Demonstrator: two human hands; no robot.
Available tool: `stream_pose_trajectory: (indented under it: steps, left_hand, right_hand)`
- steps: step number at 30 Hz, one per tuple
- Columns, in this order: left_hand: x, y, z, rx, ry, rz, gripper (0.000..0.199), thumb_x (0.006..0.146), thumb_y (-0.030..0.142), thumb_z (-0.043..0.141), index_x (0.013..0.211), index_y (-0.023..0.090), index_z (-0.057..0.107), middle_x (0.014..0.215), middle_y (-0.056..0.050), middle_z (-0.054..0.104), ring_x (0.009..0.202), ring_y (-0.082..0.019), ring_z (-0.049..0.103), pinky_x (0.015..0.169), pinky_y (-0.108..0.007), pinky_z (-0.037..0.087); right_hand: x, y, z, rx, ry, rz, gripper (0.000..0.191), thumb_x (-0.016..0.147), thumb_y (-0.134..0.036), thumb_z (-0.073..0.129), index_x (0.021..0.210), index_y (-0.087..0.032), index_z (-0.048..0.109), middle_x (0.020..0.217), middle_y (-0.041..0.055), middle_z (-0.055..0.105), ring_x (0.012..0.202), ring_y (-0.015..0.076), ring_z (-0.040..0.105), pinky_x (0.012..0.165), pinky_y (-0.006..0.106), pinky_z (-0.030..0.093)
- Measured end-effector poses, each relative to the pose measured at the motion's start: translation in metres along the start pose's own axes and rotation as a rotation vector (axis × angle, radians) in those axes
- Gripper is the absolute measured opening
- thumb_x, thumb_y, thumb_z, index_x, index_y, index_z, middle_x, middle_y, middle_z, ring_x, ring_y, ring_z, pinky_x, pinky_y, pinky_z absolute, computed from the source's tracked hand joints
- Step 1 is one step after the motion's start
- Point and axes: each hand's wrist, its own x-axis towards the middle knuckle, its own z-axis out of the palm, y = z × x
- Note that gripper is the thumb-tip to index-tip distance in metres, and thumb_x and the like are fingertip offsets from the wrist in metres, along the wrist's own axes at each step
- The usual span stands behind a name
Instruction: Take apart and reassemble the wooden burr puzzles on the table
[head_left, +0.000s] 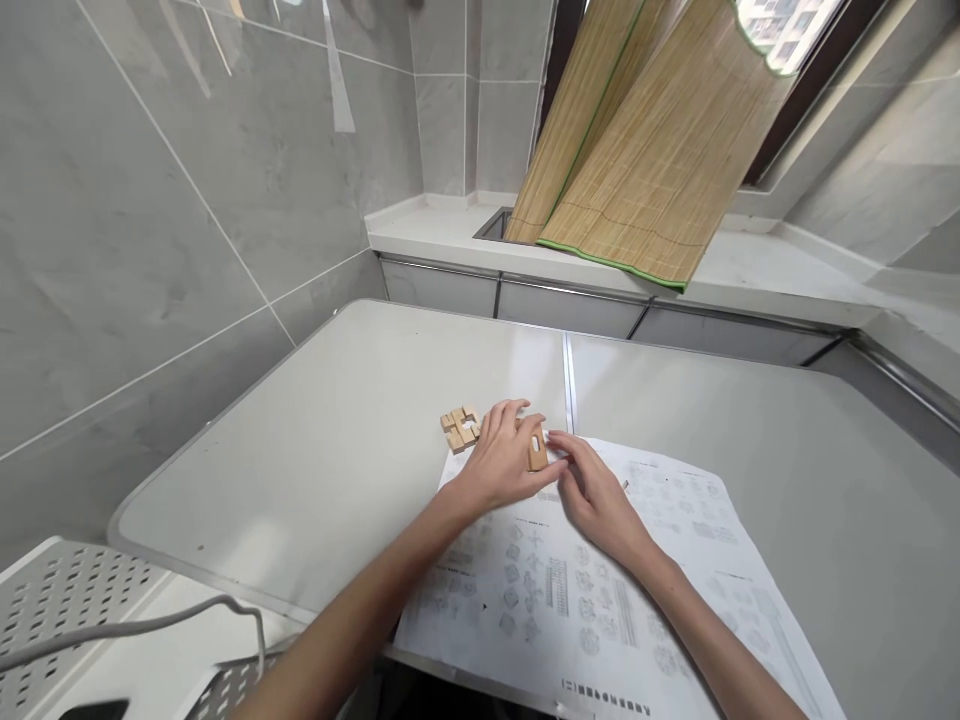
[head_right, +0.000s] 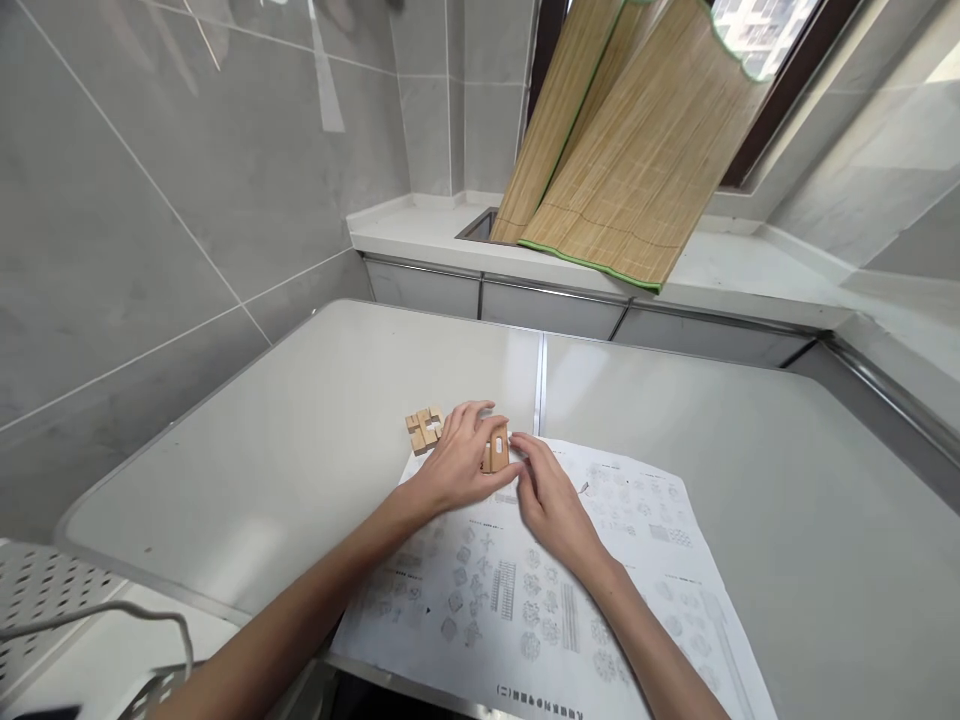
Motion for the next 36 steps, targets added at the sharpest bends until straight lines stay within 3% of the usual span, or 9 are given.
stream_pose_trajectory:
  steps: [6, 14, 22, 28, 31, 36]
  left_hand:
    - [-0.027, 0.010, -0.019, 0.073, 0.104, -0.185, 0.036, 0.095, 0.036, 0.063, 0.127, 0.021, 0.057, 0.149, -0.017, 0.047, 0.146, -0.035, 0.036, 0.119, -0.056, 0.036]
    - [-0.058, -0.018, -0.033, 0.184, -0.007, -0.312, 0.045, 0.095, 0.034, 0.061, 0.136, 0.020, 0.051, 0.163, -0.018, 0.036, 0.157, -0.038, 0.020, 0.123, -0.058, 0.030]
    - [-0.064, -0.028, -0.037, 0.270, -0.136, -0.283, 0.051, 0.102, 0.039, 0.053, 0.150, 0.022, 0.044, 0.167, -0.015, 0.035, 0.156, -0.041, 0.025, 0.124, -0.059, 0.026]
    - [-0.058, -0.029, -0.029, 0.313, -0.123, -0.251, 0.055, 0.102, 0.047, 0.053, 0.148, 0.019, 0.046, 0.164, -0.017, 0.039, 0.152, -0.039, 0.033, 0.124, -0.056, 0.027]
    - [-0.058, -0.027, -0.020, 0.325, -0.063, -0.210, 0.046, 0.105, 0.039, 0.047, 0.147, 0.022, 0.049, 0.164, -0.014, 0.039, 0.150, -0.037, 0.035, 0.123, -0.055, 0.028]
    - [-0.062, -0.026, -0.014, 0.268, 0.003, -0.190, 0.040, 0.103, 0.034, 0.051, 0.140, 0.018, 0.057, 0.160, -0.016, 0.043, 0.143, -0.039, 0.041, 0.117, -0.056, 0.034]
  right_hand:
    - [-0.007, 0.002, 0.002, -0.051, -0.048, -0.057, 0.050, 0.101, -0.018, 0.040, 0.148, -0.031, 0.045, 0.153, 0.0094, 0.052, 0.143, 0.0285, 0.049, 0.117, 0.056, 0.043]
    - [-0.015, -0.002, 0.005, -0.173, -0.071, -0.044, 0.046, 0.101, -0.022, 0.041, 0.147, -0.030, 0.048, 0.154, 0.0100, 0.053, 0.141, 0.0307, 0.051, 0.114, 0.056, 0.046]
    - [-0.018, 0.002, 0.002, -0.235, -0.070, -0.049, 0.044, 0.103, -0.026, 0.042, 0.146, -0.030, 0.051, 0.153, 0.0091, 0.055, 0.139, 0.0314, 0.054, 0.113, 0.054, 0.046]
    - [-0.018, -0.002, 0.001, -0.282, -0.073, -0.017, 0.043, 0.102, -0.027, 0.045, 0.144, -0.029, 0.054, 0.152, 0.0079, 0.057, 0.138, 0.0319, 0.056, 0.113, 0.051, 0.046]
    - [-0.019, -0.005, 0.001, -0.307, -0.062, 0.003, 0.043, 0.101, -0.028, 0.045, 0.143, -0.030, 0.055, 0.150, 0.0071, 0.059, 0.136, 0.0322, 0.058, 0.110, 0.050, 0.048]
    - [-0.020, -0.011, 0.002, -0.369, -0.046, 0.019, 0.041, 0.101, -0.031, 0.046, 0.140, -0.029, 0.058, 0.148, 0.0062, 0.061, 0.132, 0.0341, 0.060, 0.106, 0.053, 0.051]
